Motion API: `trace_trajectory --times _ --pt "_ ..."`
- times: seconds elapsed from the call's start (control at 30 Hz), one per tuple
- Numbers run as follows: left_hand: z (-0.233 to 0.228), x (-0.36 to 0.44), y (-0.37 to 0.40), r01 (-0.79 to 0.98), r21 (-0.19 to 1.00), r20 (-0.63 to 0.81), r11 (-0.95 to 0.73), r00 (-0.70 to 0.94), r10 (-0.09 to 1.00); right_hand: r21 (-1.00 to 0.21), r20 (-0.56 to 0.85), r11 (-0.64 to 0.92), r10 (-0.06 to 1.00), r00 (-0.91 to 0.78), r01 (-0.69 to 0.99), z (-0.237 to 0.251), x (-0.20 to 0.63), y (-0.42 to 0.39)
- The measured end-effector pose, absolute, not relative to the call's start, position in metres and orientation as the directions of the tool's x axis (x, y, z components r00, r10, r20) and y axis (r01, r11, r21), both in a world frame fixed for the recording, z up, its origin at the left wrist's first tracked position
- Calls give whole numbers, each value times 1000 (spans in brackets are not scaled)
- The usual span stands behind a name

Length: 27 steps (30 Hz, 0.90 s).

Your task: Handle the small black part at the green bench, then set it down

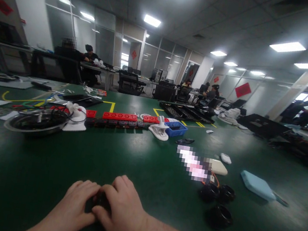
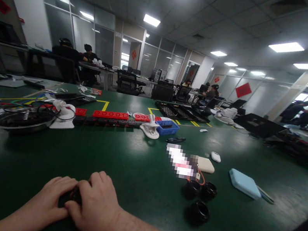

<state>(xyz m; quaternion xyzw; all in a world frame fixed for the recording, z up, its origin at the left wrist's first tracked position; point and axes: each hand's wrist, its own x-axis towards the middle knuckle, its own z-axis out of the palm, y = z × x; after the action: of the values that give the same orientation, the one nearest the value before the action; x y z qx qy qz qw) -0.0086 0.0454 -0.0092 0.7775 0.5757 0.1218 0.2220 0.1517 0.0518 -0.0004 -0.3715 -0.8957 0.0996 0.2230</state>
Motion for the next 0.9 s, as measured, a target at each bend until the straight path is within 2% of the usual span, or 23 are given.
trace_trajectory --times 0.3,0.43,0.9 --pt "-13 -9 45 853 472 -59 -224 284 957 -207 329 763 644 -690 613 9 156 55" --pt "-19 -12 46 850 464 -15 -247 287 958 -219 316 755 654 -687 619 14 157 51" --pt "-15 -10 48 846 486 -67 -221 288 955 -281 301 761 649 -699 585 13 157 54"
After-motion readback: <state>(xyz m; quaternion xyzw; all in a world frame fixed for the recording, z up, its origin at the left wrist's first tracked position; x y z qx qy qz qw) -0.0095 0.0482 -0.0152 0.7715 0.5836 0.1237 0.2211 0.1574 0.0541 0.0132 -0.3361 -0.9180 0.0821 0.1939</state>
